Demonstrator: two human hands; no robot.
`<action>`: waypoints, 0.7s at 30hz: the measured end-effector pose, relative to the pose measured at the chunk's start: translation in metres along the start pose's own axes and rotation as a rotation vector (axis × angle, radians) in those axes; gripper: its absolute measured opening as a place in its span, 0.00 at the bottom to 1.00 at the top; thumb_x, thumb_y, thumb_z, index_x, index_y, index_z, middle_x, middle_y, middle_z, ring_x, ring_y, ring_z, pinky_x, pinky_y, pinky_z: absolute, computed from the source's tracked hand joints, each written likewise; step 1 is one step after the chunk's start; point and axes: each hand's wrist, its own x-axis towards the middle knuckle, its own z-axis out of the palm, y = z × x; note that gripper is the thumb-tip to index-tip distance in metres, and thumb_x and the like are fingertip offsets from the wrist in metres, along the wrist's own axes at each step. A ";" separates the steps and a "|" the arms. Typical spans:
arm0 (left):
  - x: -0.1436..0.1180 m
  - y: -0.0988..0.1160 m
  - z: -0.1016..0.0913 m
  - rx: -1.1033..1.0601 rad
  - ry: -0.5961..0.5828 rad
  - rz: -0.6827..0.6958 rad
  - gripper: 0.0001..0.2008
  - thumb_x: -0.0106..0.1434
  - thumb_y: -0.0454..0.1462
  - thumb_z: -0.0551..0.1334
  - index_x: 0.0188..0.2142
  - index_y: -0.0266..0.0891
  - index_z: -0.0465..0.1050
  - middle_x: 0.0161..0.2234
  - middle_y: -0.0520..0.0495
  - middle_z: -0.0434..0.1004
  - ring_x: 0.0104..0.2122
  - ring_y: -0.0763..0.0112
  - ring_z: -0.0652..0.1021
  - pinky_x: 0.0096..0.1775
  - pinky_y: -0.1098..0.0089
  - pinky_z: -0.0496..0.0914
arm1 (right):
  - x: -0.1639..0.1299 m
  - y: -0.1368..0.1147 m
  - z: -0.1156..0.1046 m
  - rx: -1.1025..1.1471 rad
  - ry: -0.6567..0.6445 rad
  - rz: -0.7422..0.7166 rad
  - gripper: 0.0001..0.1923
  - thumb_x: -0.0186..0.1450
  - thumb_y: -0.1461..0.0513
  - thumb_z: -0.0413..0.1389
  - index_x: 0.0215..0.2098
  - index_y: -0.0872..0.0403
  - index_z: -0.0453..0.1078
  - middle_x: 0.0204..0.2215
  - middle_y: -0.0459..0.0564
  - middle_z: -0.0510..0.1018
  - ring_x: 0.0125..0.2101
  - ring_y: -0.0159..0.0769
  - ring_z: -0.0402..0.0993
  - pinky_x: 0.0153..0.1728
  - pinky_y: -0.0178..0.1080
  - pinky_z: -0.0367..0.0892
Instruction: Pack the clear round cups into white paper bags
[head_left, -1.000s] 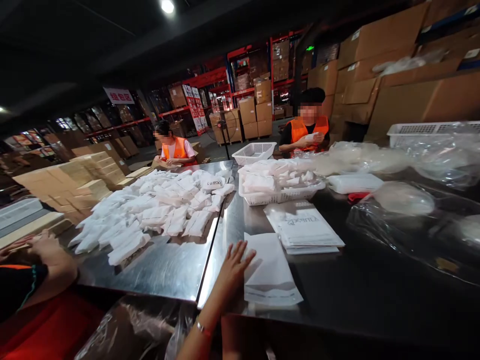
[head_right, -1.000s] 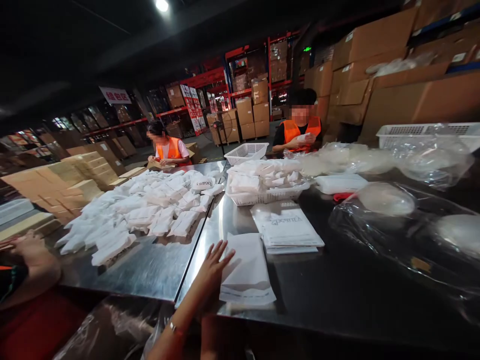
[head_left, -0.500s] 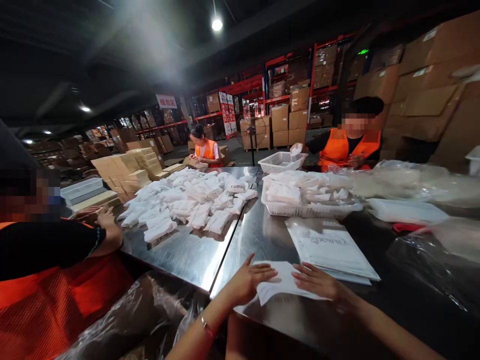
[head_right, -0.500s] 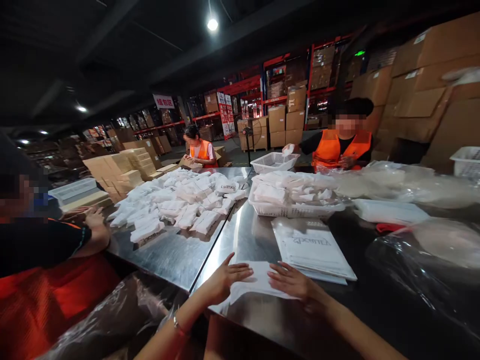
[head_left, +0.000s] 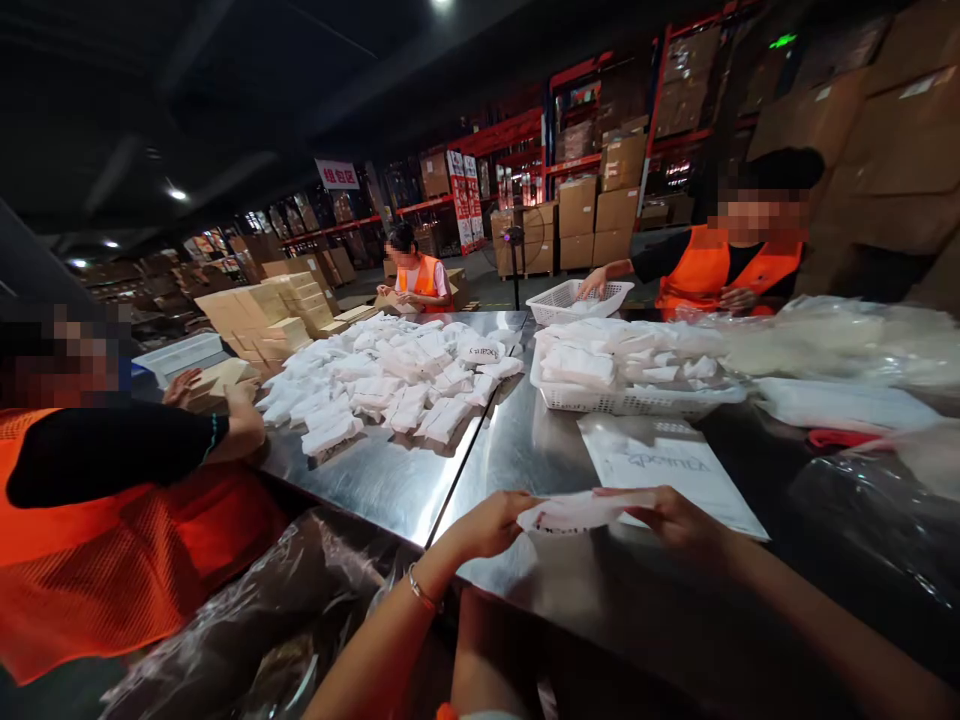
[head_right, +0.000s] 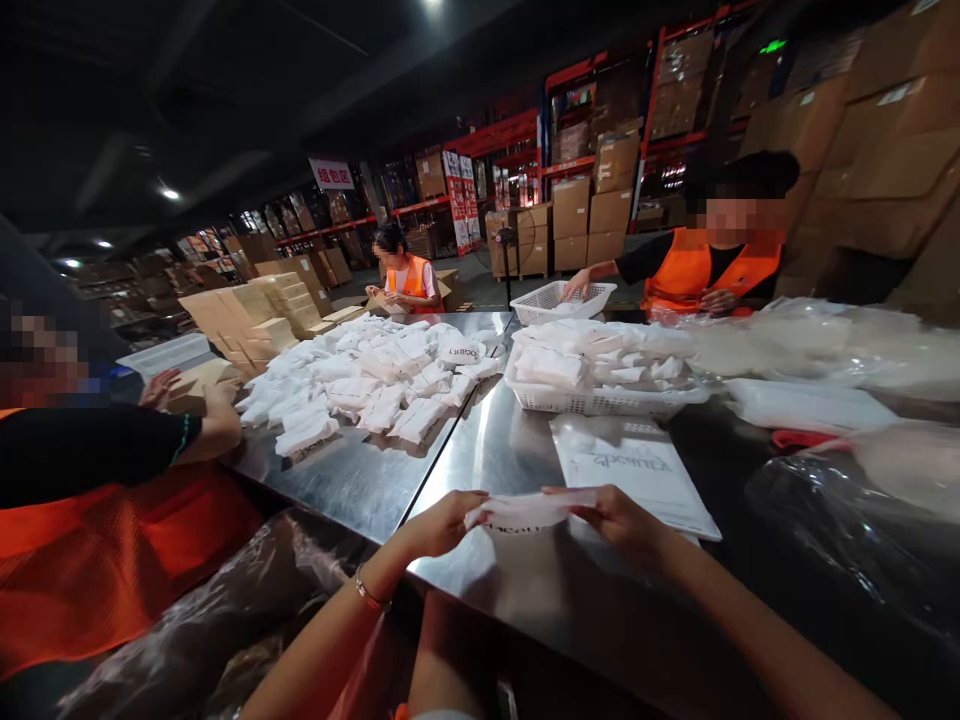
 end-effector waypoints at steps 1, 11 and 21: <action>-0.003 -0.003 0.005 0.046 -0.044 0.026 0.18 0.65 0.32 0.52 0.50 0.37 0.74 0.47 0.41 0.78 0.46 0.62 0.76 0.53 0.59 0.67 | -0.006 0.006 0.003 -0.088 -0.075 -0.152 0.24 0.72 0.52 0.44 0.52 0.55 0.75 0.47 0.57 0.79 0.49 0.45 0.76 0.52 0.43 0.71; -0.030 -0.032 0.045 0.516 -0.304 0.194 0.30 0.65 0.50 0.62 0.64 0.48 0.61 0.65 0.40 0.61 0.65 0.55 0.61 0.66 0.51 0.49 | -0.014 0.012 0.035 -0.641 -0.175 -0.845 0.22 0.70 0.67 0.49 0.62 0.58 0.65 0.58 0.62 0.69 0.62 0.45 0.61 0.60 0.52 0.63; -0.043 -0.034 0.055 0.428 -0.202 0.178 0.20 0.73 0.37 0.49 0.59 0.45 0.69 0.60 0.41 0.69 0.63 0.61 0.66 0.65 0.60 0.54 | -0.017 0.023 0.058 -0.321 -0.365 -0.626 0.27 0.66 0.70 0.46 0.63 0.58 0.64 0.58 0.61 0.69 0.61 0.44 0.62 0.64 0.51 0.55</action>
